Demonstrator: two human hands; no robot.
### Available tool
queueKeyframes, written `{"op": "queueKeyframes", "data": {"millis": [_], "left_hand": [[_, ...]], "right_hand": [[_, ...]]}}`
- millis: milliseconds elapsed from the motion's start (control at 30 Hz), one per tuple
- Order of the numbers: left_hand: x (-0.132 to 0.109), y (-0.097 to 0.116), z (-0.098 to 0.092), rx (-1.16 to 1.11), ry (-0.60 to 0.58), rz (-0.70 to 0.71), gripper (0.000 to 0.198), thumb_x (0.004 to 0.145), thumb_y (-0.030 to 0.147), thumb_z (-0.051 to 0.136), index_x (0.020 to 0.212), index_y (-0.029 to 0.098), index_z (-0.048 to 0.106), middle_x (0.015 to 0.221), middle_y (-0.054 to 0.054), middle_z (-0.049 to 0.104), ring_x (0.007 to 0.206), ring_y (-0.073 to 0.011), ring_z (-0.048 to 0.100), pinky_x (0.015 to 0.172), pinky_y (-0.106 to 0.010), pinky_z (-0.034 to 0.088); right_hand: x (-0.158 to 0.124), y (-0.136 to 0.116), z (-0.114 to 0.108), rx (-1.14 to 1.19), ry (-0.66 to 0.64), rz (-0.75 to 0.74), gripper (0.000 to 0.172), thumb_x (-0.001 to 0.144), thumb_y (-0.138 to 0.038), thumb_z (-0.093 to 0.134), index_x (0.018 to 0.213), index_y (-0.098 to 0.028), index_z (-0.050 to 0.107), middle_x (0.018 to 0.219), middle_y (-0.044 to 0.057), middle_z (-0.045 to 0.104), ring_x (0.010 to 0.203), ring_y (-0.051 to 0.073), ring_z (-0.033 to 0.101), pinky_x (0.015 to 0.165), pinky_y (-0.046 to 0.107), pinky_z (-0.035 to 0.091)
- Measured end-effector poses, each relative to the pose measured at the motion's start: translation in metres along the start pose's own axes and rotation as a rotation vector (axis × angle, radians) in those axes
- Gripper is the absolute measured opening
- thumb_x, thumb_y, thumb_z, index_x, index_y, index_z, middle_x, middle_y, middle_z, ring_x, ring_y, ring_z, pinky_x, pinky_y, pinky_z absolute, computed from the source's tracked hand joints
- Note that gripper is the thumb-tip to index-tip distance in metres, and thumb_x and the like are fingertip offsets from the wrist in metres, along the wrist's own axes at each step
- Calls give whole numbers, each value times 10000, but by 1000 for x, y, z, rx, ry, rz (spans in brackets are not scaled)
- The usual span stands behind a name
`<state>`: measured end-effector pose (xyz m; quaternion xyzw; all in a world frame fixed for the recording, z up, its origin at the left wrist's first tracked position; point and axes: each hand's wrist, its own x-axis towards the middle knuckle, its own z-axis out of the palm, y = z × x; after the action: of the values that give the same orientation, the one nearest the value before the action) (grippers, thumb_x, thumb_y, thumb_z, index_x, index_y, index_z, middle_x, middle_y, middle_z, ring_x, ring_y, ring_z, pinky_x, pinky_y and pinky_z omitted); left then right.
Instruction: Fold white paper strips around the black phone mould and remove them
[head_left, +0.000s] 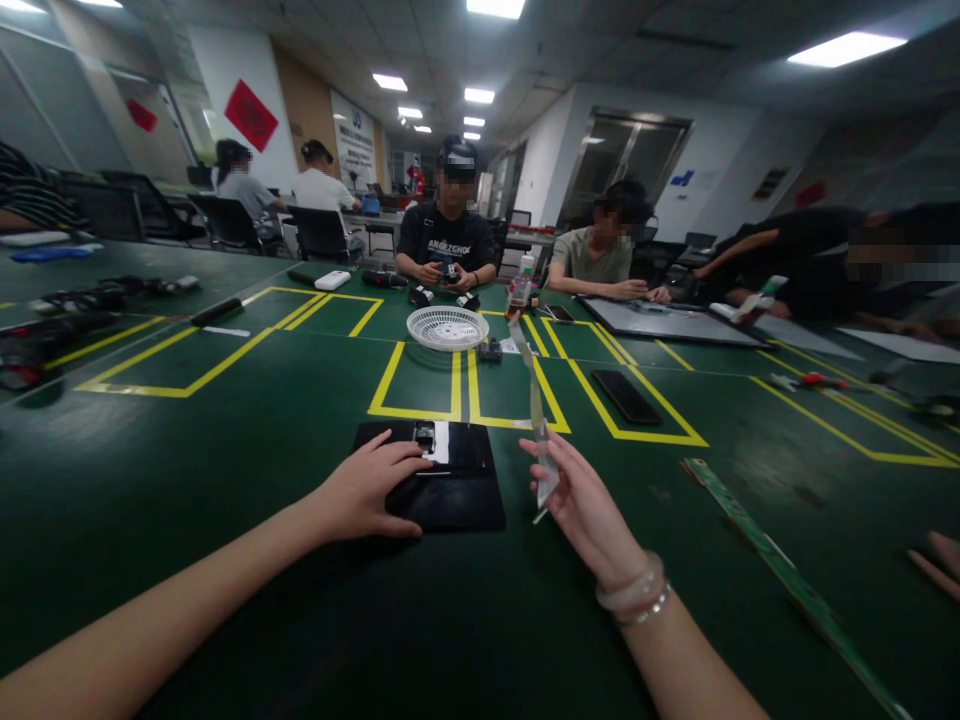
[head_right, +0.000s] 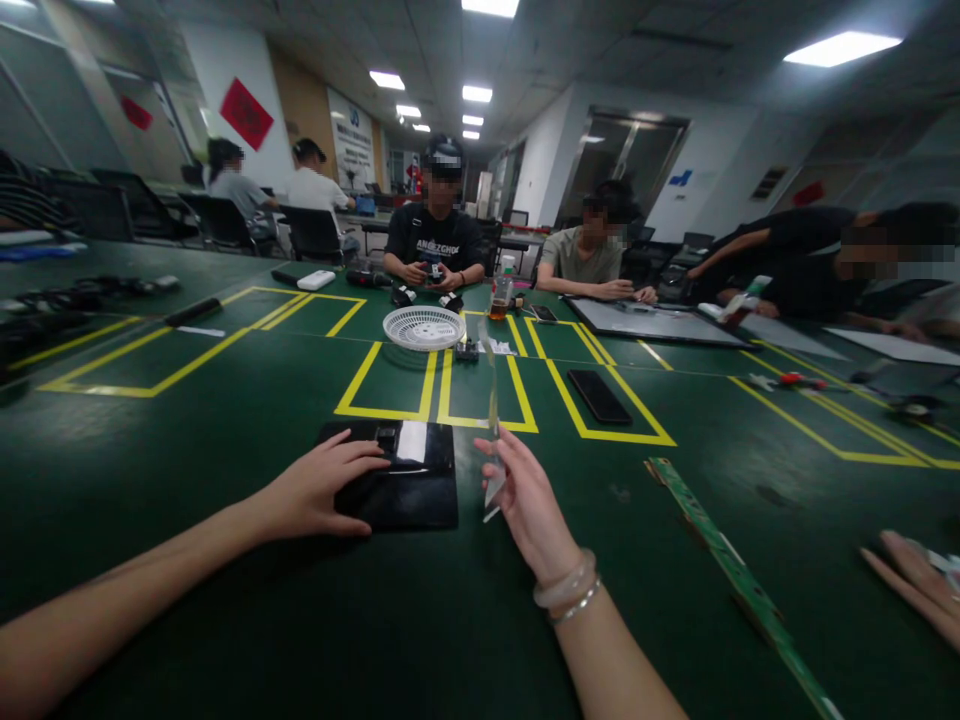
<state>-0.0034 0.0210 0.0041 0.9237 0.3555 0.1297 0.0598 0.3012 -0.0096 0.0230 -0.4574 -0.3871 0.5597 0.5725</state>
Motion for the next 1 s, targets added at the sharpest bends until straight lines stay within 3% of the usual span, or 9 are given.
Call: {"op": "queueKeyframes", "data": {"millis": [167,400,500,567,633,767,1000], "left_hand": [[-1,-3,6,-18,-7,37,782,796,558,780,1441,248,465,1462,-108,450,1342,-315,425,1182,-574,188],[-5,-1,8,15,37,119,771,794,528,782,1428,218,470,1457,-125,456,1340,-314,431,1186,-543,206],[-9,12,4,94,127,344,509,869,453,712,1281,184,578,1337,-123,563,1245,-309,518,1108,-492,357],[-12,24,0,148,212,509,293,930,368,636,1143,167,628,1147,-103,651,1063,-270,614,949,-410,477],[-14,33,-3,204,266,589,171,958,279,585,1071,161,636,992,-76,671,888,-223,638,795,-346,501],[-13,32,-2,260,224,515,140,959,226,567,1061,168,643,1014,-79,662,921,-226,623,790,-345,481],[-7,13,0,220,67,279,295,867,360,739,1103,204,658,1187,-76,635,1098,-279,579,960,-414,436]], "right_hand": [[-4,4,4,-246,-111,-140,495,891,-431,640,1357,-287,561,1256,66,677,859,163,665,769,330,583],[-11,7,7,-756,-379,-447,419,988,-352,506,1404,-308,523,1370,77,588,1255,233,547,1057,457,452],[-17,6,11,-1046,-474,-592,399,998,-262,471,1385,-330,539,1362,76,567,1232,225,552,1028,434,470],[-21,7,12,-1235,-533,-645,414,986,-207,479,1369,-346,550,1329,70,587,1178,224,578,972,433,496],[-22,9,14,-1369,-580,-671,394,966,-182,513,1313,-351,597,1282,57,622,1146,227,589,959,450,492],[-23,11,15,-1455,-589,-664,318,922,-259,620,1220,-361,661,1311,45,619,1243,258,526,1036,514,422],[-23,7,15,-1478,-423,-767,367,924,-283,604,1287,-332,632,1412,81,551,1339,297,443,1096,586,334]]}}
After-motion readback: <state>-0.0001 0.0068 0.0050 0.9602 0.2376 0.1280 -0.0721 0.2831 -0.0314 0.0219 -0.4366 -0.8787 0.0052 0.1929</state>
